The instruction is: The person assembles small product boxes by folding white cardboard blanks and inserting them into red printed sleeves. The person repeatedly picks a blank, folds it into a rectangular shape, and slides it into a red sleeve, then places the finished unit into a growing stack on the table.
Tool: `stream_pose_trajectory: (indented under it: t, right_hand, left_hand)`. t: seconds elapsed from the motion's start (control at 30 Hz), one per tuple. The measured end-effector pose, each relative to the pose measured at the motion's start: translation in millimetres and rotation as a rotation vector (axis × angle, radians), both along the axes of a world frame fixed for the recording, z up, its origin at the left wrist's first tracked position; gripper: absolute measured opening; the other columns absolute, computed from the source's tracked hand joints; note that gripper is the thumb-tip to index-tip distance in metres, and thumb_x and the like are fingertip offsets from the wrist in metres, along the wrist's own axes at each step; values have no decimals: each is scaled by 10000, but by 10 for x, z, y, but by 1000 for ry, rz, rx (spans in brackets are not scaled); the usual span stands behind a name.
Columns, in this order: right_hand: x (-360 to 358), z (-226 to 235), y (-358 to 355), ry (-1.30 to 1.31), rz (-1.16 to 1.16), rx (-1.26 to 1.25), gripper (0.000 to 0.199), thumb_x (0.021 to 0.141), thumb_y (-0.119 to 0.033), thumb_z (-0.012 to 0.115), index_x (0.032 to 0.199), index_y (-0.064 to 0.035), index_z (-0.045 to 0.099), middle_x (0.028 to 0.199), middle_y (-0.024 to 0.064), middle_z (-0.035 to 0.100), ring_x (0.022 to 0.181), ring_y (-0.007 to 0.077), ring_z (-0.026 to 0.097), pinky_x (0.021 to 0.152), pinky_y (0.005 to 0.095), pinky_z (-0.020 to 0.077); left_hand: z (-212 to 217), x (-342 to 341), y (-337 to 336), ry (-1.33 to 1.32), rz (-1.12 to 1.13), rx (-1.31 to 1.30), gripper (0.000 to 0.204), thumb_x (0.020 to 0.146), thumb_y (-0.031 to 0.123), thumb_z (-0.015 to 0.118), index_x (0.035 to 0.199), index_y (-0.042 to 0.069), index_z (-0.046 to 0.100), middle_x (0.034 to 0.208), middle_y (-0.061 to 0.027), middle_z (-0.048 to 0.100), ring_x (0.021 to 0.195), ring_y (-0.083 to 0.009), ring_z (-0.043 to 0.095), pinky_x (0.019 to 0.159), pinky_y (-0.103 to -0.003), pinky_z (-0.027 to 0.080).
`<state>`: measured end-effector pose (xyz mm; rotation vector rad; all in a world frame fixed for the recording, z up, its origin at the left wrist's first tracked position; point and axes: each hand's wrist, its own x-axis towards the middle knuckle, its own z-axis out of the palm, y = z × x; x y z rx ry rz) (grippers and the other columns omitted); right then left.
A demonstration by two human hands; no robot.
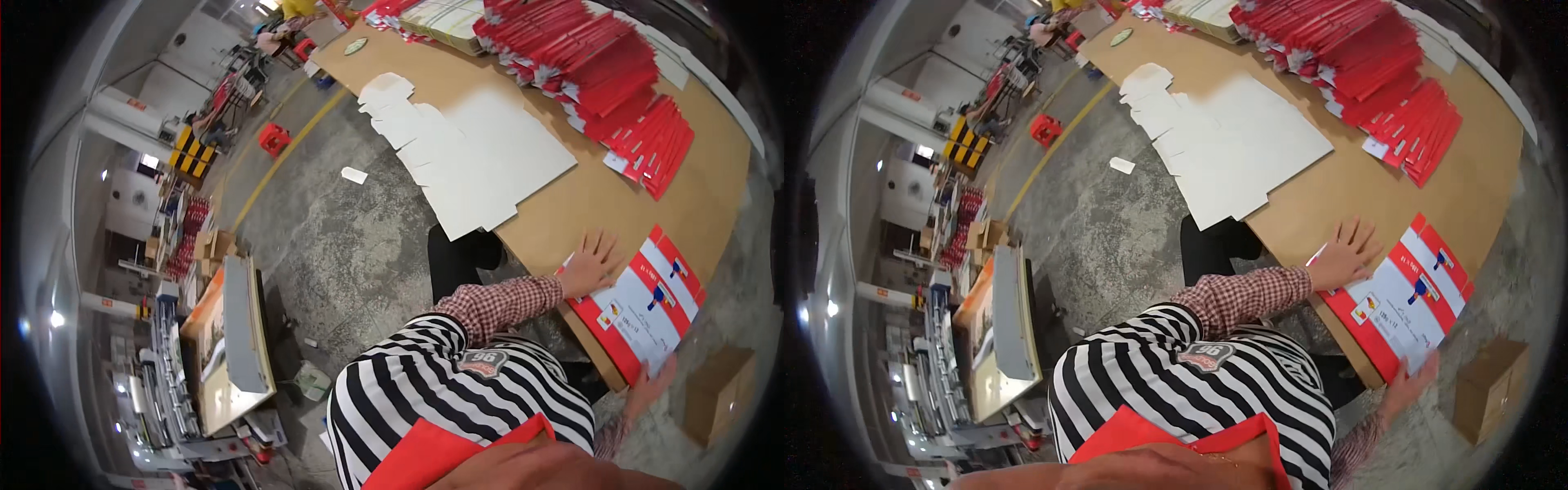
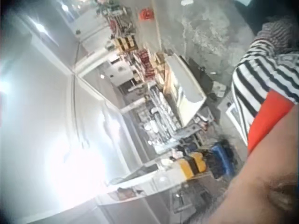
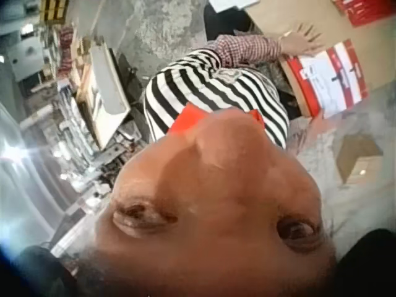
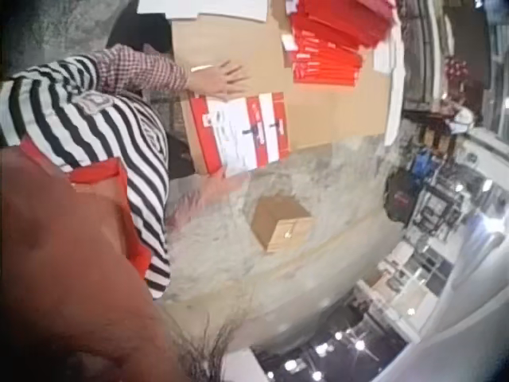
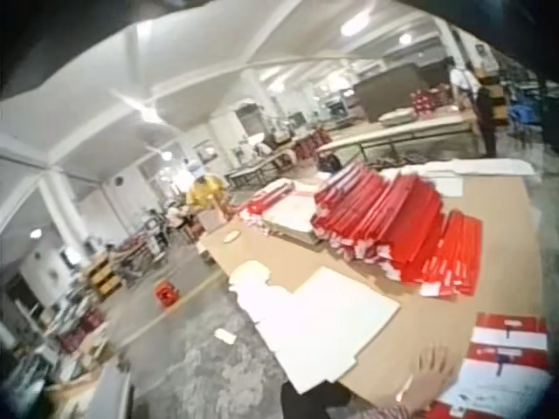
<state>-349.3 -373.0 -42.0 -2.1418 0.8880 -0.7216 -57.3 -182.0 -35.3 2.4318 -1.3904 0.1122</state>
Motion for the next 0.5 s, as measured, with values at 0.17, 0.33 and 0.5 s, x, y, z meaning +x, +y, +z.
stream_pose_trajectory:
  t: [0.17,0.33,0.5]
  right_hand:
    - [-231,78,110,-794,-154,921,597,992,-317,526,1477,-28,335,1500,194,386,1351,321,417,1112,479,363]
    - [312,364,217,-986,-365,1074,497,974,-309,596,1383,-56,470,1358,108,540,1220,248,528,1015,407,437]
    - [930,404,835,-695,-353,601,520,945,-137,658,1397,-18,430,1320,104,560,1206,228,540,1060,389,411]
  left_hand:
    - [-7,-58,-42,110,100,-121,585,943,327,560,1464,114,400,1546,-262,264,1441,-474,206,1138,-628,193]
    - [63,-377,-373,421,106,-214,571,917,159,563,1437,15,375,1532,-273,261,1430,-480,205,1170,-540,187]
    - [55,-806,-469,534,96,-563,545,966,124,507,1471,16,331,1554,-255,230,1446,-448,187,1180,-521,165]
